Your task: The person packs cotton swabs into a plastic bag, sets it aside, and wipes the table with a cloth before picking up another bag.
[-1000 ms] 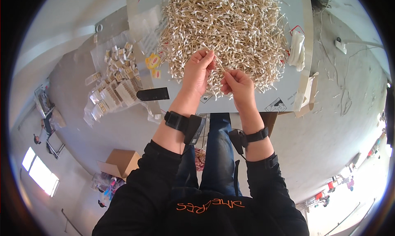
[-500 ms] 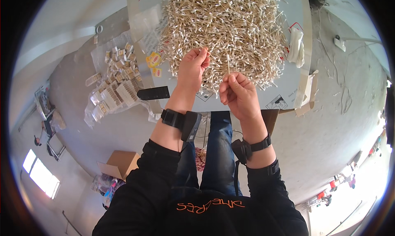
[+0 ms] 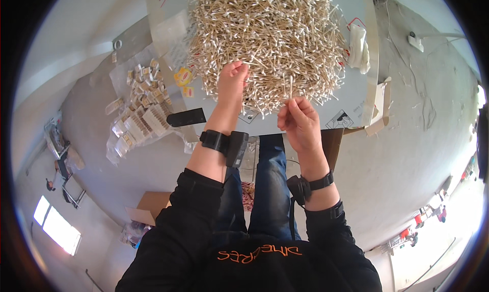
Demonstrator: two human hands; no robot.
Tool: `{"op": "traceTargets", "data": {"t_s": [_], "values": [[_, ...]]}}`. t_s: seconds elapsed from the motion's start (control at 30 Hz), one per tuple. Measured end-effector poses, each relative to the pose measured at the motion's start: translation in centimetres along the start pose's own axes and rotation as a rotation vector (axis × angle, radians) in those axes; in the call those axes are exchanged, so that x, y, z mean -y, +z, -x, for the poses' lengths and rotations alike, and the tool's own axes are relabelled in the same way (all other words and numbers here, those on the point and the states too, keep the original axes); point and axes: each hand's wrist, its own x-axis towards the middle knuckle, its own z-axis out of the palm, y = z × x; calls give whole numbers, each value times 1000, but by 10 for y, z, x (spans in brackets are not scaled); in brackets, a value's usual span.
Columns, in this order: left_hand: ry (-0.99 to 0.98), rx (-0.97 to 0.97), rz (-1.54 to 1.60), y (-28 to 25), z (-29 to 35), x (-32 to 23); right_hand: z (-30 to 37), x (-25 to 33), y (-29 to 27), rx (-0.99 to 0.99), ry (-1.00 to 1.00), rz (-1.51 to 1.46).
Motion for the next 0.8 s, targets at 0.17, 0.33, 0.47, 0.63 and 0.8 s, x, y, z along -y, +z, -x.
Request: {"op": "traceTargets", "data": {"t_s": [0.17, 0.33, 0.47, 0.63, 0.8], "values": [[-39, 12, -1, -27, -3, 21, 42, -39, -106, -533, 10, 230], [88, -97, -163, -51, -12, 41, 97, -69, -218, -862, 181, 408], [473, -327, -529, -56, -30, 45, 111, -81, -258, -985, 355, 420], [638, -480, -821, -43, -48, 27, 93, -85, -252, -840, 398, 523], [589, -330, -844, -9, -40, 28, 60, -80, -214, -692, 376, 538]]}}
